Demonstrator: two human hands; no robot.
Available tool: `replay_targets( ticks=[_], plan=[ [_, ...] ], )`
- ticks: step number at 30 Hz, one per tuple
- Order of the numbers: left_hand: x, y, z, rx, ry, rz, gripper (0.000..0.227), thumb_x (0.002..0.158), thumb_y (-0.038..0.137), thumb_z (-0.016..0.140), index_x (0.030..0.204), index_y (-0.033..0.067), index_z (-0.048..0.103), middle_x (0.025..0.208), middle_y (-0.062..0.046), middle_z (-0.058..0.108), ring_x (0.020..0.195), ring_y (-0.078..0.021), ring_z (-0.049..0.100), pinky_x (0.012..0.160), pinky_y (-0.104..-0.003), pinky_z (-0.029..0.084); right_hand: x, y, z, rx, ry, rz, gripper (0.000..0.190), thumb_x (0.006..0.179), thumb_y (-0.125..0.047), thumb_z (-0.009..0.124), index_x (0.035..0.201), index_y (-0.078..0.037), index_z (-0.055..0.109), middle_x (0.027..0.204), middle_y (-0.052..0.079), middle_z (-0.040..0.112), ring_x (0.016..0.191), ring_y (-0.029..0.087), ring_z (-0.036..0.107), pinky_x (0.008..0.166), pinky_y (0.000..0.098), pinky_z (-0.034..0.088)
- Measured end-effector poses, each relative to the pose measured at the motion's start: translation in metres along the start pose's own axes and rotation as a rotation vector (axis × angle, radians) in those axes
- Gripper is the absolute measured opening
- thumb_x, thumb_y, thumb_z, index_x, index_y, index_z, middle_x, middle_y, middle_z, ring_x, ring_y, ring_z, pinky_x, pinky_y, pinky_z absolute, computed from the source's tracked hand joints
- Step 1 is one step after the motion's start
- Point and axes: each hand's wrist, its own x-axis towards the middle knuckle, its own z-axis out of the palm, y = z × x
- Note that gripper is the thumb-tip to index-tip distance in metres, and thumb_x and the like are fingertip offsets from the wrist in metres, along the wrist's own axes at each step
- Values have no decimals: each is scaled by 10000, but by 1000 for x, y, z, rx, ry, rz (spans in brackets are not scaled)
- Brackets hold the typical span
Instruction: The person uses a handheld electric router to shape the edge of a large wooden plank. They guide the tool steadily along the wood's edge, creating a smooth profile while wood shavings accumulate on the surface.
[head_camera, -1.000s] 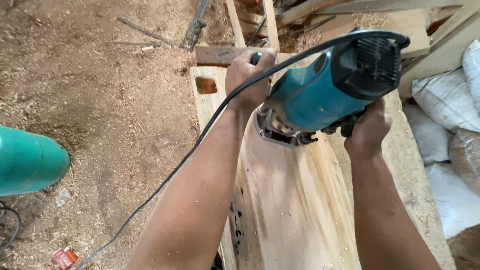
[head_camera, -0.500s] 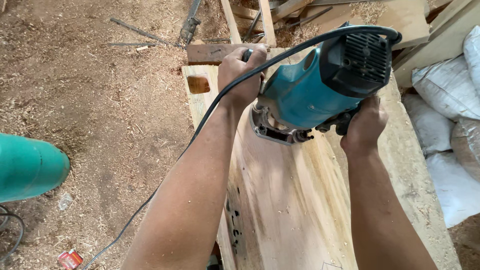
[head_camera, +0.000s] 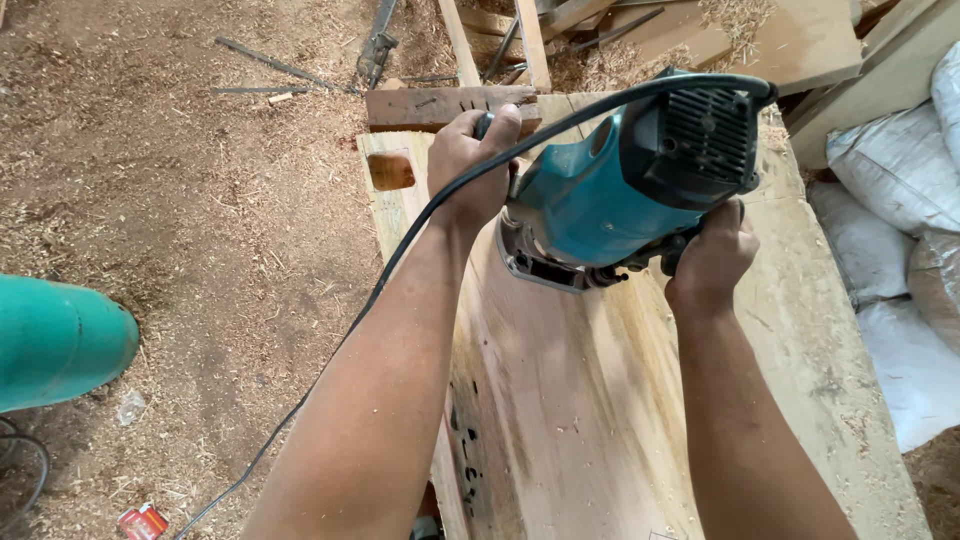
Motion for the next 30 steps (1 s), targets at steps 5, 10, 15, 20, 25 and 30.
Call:
replay_targets(
  ticks=[5, 10, 15, 20, 25, 30],
  plan=[
    [-1, 14, -1, -23, -20, 87, 447, 867, 474, 606, 719, 75, 742, 605, -29, 689, 588, -122, 670, 586, -299, 527, 2, -19, -3, -47, -54, 40, 263, 1055, -257, 475, 913, -69, 592, 743, 41, 569, 506, 143, 464, 418, 308, 353],
    [-1, 30, -2, -46, -60, 93, 469, 867, 444, 607, 678, 33, 730, 586, -37, 677, 581, -128, 669, 580, -313, 539, 7, -31, -6, 21, -81, -20, 230, 1105, -200, 486, 1017, -47, 633, 922, 37, 611, 798, 141, 589, 682, 318, 506],
    [-1, 26, 0, 14, -24, 91, 391, 850, 450, 598, 777, 103, 763, 575, -20, 684, 571, -114, 696, 580, -280, 538, 8, -21, -10, 48, -132, -42, 217, 1096, -196, 474, 1060, -47, 627, 981, 46, 632, 874, 150, 616, 770, 327, 524],
    [0, 19, 2, -57, -41, 72, 444, 886, 436, 617, 727, 35, 722, 622, -33, 693, 586, -119, 696, 568, -293, 548, 11, -15, -14, 45, -85, -7, 220, 1067, -200, 495, 1039, -34, 635, 957, 46, 652, 843, 147, 627, 730, 324, 530],
    [0, 15, 2, -31, -12, 17, 462, 881, 461, 645, 712, 35, 697, 601, -41, 689, 570, -119, 689, 549, -291, 542, 8, -13, -12, -15, -62, -14, 229, 1091, -227, 523, 1021, -35, 629, 883, 23, 584, 752, 117, 544, 637, 302, 463],
    [3, 7, 3, -48, -22, 41, 475, 884, 471, 634, 717, 34, 710, 612, -39, 695, 583, -117, 690, 558, -292, 546, 6, -9, -13, -24, -49, 1, 218, 1045, -237, 503, 947, -75, 613, 815, -1, 574, 674, 112, 522, 555, 301, 416]
  ],
)
